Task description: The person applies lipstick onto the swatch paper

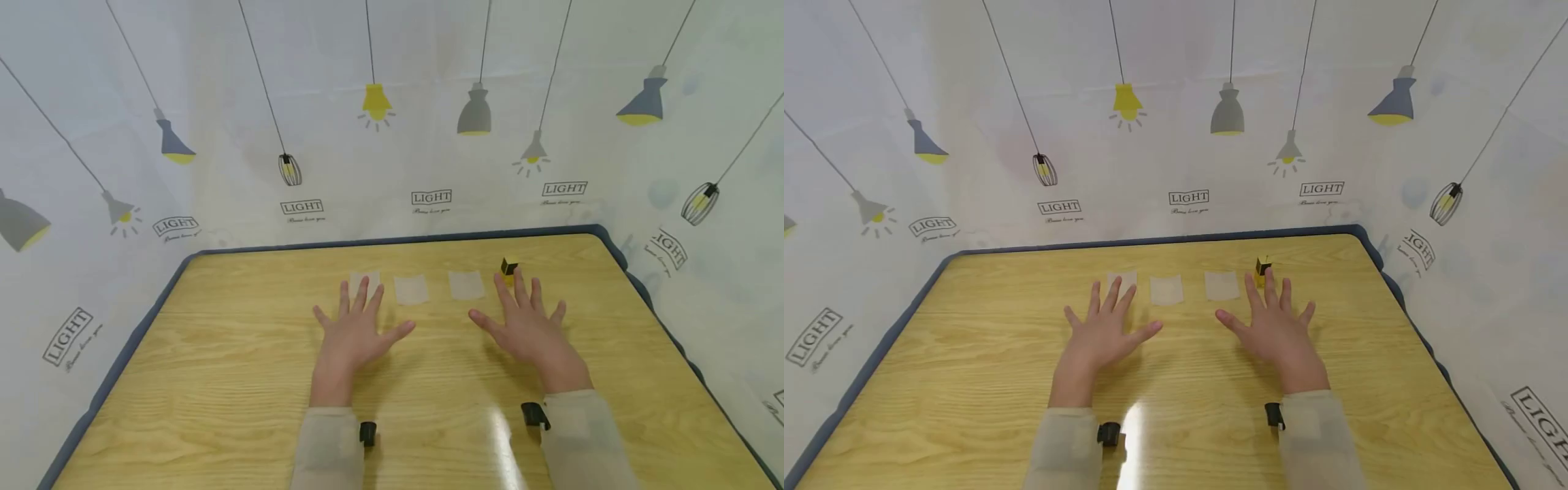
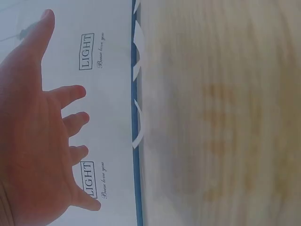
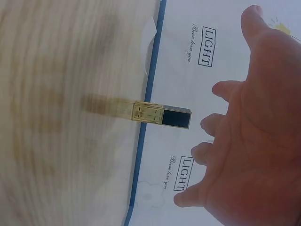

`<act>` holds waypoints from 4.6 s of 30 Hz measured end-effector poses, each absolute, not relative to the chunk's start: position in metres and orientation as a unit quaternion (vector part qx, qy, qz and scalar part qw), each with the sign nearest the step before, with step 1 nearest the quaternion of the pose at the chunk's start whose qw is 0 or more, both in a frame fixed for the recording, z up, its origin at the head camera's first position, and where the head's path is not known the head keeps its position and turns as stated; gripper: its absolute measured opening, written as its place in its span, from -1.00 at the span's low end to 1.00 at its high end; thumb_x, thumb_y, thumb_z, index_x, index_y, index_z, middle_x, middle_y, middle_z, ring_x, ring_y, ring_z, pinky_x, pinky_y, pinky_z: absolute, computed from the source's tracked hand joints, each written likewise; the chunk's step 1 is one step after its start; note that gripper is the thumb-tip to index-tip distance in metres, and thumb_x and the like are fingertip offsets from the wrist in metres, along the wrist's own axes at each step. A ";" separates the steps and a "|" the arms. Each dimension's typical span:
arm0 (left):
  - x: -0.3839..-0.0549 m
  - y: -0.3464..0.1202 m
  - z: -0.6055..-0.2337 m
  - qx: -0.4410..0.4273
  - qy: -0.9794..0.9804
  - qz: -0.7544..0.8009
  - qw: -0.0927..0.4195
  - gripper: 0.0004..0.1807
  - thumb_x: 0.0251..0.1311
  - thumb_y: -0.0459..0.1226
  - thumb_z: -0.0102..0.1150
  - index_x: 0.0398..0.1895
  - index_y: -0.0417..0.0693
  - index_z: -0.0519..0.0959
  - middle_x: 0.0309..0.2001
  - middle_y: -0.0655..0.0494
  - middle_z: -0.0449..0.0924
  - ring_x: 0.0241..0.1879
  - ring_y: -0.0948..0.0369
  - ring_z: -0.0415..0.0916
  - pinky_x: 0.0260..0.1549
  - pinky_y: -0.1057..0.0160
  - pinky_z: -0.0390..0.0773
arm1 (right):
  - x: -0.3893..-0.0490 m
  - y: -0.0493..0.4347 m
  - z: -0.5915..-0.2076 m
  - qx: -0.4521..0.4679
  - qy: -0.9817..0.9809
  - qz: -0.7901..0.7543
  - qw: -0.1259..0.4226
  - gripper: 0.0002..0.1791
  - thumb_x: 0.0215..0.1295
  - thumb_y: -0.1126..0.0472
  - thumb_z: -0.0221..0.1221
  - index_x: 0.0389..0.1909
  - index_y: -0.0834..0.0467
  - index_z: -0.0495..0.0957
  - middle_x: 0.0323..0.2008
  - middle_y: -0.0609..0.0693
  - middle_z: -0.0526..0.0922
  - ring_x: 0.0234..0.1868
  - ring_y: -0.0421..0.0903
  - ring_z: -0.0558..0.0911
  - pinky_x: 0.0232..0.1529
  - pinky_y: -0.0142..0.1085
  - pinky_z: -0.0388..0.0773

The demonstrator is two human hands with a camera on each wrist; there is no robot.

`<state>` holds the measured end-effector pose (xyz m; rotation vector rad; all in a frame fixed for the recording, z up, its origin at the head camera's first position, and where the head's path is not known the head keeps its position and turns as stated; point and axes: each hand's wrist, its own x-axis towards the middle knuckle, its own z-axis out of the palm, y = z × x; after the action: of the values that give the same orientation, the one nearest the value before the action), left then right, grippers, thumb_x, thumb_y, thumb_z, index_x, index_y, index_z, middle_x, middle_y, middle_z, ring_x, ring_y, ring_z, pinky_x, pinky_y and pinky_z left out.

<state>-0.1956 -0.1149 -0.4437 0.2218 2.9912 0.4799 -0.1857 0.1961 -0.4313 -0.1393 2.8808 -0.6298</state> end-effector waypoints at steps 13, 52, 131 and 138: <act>-0.208 -0.082 -0.413 0.108 0.981 0.132 0.090 0.08 0.29 0.59 -0.13 0.75 0.30 0.06 0.79 0.11 -0.22 0.77 -0.10 -0.46 0.45 -0.70 -0.34 | -0.211 0.211 -0.411 -0.050 0.971 -0.217 0.082 0.19 0.47 -0.58 -0.10 0.76 0.07 -0.34 0.70 0.35 -0.53 0.67 0.53 -0.45 0.37 0.73 -0.29; -0.272 0.101 -0.463 0.038 0.842 0.522 0.131 -0.44 0.55 -0.33 0.03 0.58 0.00 0.40 0.50 -0.03 0.49 0.44 0.05 0.51 0.33 0.04 0.59 | -0.280 0.237 -0.437 0.043 0.946 -0.321 0.026 -0.30 0.64 0.01 0.12 0.51 0.44 0.31 0.36 0.48 0.53 0.37 0.37 0.55 0.33 0.18 0.58; -0.149 -0.081 -0.406 0.117 0.761 0.638 -0.036 -0.62 0.33 -0.30 0.46 0.19 -0.04 0.70 0.16 -0.04 0.73 0.17 0.08 0.64 0.19 0.03 0.68 | -0.140 0.109 -0.392 -0.013 0.694 -0.714 0.089 -0.44 0.53 0.19 0.28 0.44 0.31 0.45 0.09 0.15 0.72 -0.07 -0.14 0.78 0.07 -0.35 0.74; -0.148 -0.080 -0.405 0.147 0.771 0.618 -0.047 -0.43 0.35 -0.36 0.41 0.42 0.06 0.57 0.07 -0.09 0.73 0.12 0.01 0.66 0.18 -0.11 0.68 | -0.137 0.106 -0.390 -0.043 0.732 -0.678 0.042 -0.61 0.57 0.22 0.23 0.33 0.23 0.62 0.26 0.16 0.66 0.20 -0.08 0.65 0.20 -0.28 0.67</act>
<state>-0.1478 -0.0801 -0.4050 0.4776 2.4966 2.0020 -0.1373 0.1060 -0.3901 -0.1318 2.2410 -2.0751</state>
